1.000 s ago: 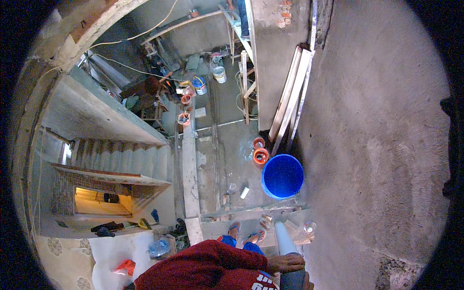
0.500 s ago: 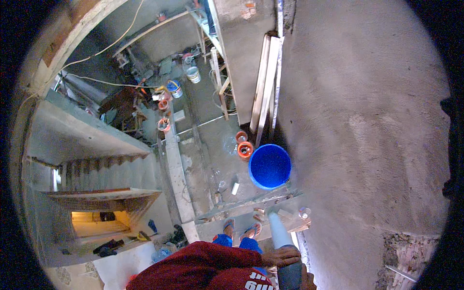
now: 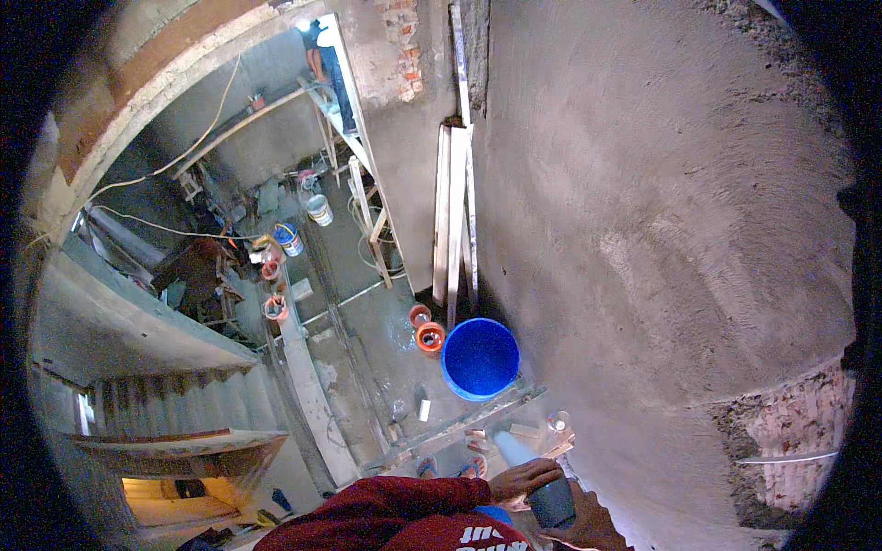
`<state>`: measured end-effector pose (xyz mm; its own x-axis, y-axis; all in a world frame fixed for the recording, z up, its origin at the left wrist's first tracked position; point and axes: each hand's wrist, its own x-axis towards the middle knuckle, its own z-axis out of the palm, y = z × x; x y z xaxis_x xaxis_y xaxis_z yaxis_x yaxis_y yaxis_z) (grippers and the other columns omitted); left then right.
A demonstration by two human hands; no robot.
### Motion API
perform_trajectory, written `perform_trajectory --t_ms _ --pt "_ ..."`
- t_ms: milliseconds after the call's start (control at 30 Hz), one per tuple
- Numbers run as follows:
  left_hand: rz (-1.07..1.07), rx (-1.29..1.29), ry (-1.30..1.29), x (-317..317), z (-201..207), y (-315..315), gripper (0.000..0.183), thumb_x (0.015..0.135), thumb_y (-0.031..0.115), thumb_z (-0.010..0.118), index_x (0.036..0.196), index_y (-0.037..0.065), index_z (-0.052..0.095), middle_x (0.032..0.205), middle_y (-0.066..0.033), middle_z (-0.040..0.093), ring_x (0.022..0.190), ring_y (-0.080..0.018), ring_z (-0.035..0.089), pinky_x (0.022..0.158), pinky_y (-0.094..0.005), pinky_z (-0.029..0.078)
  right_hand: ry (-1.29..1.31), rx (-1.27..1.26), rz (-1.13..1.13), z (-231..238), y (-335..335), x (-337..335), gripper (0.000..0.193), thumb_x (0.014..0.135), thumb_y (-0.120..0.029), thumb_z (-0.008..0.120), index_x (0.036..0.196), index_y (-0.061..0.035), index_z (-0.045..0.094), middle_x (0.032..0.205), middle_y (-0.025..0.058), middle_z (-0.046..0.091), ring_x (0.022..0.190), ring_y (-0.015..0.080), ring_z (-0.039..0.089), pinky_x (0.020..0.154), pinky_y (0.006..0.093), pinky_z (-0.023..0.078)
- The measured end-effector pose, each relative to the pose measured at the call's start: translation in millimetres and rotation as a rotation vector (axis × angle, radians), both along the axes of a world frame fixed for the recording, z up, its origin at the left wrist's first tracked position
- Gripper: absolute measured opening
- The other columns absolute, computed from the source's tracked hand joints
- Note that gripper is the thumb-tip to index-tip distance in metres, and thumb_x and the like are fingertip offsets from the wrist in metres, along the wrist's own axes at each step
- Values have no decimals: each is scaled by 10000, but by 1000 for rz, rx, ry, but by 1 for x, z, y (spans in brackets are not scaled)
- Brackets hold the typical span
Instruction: The person applies adhesive to the ends of a white PVC pipe and a grey elbow fitting, then joins them together. The person holds and rotates the assembled pipe to inspect the connection.
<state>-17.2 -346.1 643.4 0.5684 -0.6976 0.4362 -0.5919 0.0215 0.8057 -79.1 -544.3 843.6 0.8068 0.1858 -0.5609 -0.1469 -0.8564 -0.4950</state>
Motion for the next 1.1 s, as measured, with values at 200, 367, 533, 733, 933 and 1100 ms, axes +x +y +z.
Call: perform_trajectory --t_ms 200,367,533,733,933,1100 --pt "-81 43 -146 4 22 5 959 789 252 798 1565 48 275 1486 -236 432 1374 -432 456 1143 -516 387 -108 142 -70 26 6 -9 1005 674 -614 864 1370 2 481 1168 261 588 985 454 647 824 527 547" --pt "-112 -9 -34 -3 27 8 889 833 281 727 1567 56 278 1472 -260 420 1362 -467 444 1129 -528 384 -163 36 -39 25 12 -19 1021 680 -622 855 1382 12 471 1188 264 575 976 455 646 814 527 547" --pt "-71 -15 -11 -7 8 0 803 862 265 691 1539 52 313 1457 -262 427 1357 -471 444 1128 -542 381 -118 -84 -2 16 8 -25 1037 685 -630 847 1394 22 461 1207 268 563 967 457 646 804 528 548" --pt "-38 15 -15 -12 -34 -13 793 866 240 700 1532 43 315 1455 -255 435 1358 -469 445 1132 -546 374 -129 -152 30 -6 0 -33 1065 700 -646 827 1416 40 439 1241 275 539 948 462 643 782 527 548" --pt "-84 -5 -5 -9 -37 -12 777 888 263 680 1539 57 310 1460 -253 433 1367 -466 437 1137 -540 372 -186 -148 48 -23 -2 -33 1093 728 -655 798 1454 58 401 1269 285 519 914 474 639 747 527 548" --pt "-107 -4 31 -1 1 -3 764 906 283 664 1546 69 306 1465 -252 431 1375 -463 430 1142 -536 369 -137 -142 39 -18 -4 -39 1099 741 -650 791 1474 58 381 1267 288 521 898 480 637 734 529 548"
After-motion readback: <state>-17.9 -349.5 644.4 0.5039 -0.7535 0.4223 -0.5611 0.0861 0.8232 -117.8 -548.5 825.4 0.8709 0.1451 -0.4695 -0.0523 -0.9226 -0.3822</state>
